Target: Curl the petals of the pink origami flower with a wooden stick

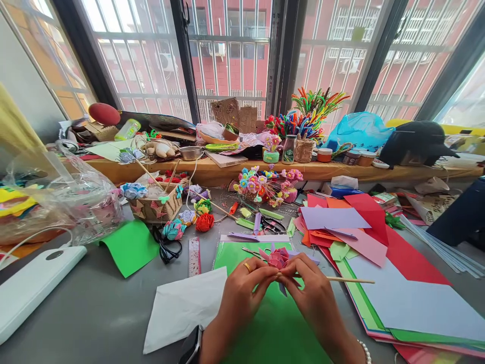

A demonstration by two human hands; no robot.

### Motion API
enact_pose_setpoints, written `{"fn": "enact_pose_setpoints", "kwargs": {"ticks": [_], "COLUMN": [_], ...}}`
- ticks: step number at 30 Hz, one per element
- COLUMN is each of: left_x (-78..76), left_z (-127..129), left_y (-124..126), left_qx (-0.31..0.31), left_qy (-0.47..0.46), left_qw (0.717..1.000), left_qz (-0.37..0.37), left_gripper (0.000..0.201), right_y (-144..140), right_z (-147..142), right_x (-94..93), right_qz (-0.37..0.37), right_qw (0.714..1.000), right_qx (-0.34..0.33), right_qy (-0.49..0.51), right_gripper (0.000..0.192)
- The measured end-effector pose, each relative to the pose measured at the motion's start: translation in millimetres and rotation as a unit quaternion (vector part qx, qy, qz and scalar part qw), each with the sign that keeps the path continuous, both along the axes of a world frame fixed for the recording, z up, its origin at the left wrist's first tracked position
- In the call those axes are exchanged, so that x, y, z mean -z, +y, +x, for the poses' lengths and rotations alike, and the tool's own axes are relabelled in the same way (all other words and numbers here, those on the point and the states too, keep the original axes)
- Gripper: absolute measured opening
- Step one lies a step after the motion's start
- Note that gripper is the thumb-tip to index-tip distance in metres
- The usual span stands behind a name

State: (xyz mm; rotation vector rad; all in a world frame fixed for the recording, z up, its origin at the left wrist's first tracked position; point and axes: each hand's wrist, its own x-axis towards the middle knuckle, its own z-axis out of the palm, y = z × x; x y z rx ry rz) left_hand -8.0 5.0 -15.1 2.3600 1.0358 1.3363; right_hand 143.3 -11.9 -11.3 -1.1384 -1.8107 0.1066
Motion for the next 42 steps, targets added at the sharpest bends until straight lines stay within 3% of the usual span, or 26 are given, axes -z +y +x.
{"fn": "enact_pose_setpoints", "kwargs": {"ticks": [6,10,14,17,21,26,32,37,42], "left_x": [-3.2,-6.4,-5.4,-5.0,-3.4,4.1,-0.4,-11.2,-13.7], "left_z": [0,-2,-4,-5,-5,-4,-5,-2,0], "left_y": [-2,-2,1,3,3,5,5,1,0], "left_qx": [0.011,0.027,-0.019,0.054,0.143,0.182,0.2,0.143,0.136], "left_qy": [-0.017,-0.07,-0.125,-0.141,-0.198,-0.248,-0.25,-0.246,-0.245], "left_qw": [1.0,0.993,0.977,0.945,0.87,0.815,0.825,0.864,0.867], "left_qz": [-0.014,-0.087,-0.174,-0.289,-0.428,-0.49,-0.466,-0.415,-0.413], "left_gripper": [0.013,0.012,0.064,0.081,0.082,0.093,0.075,0.047,0.044], "right_y": [-1,-3,-4,-4,-4,-4,-6,-6,-6], "right_z": [0,0,-1,-1,-1,0,-1,-1,-1], "right_x": [-1.5,-3.2,-5.9,-7.5,-7.9,-8.4,-6.1,-4.3,-9.5], "right_qz": [0.014,0.031,0.049,0.043,0.049,0.044,0.04,0.033,0.041], "right_qw": [1.0,0.999,0.999,0.999,0.998,0.999,0.999,0.999,0.999], "right_qx": [0.005,0.007,-0.004,-0.023,-0.03,-0.027,-0.024,-0.022,-0.022], "right_qy": [-0.003,-0.004,0.012,0.019,0.015,0.007,0.014,0.024,0.019], "right_gripper": [0.018,0.016,0.014,0.013,0.012,0.013,0.009,0.019,0.016]}}
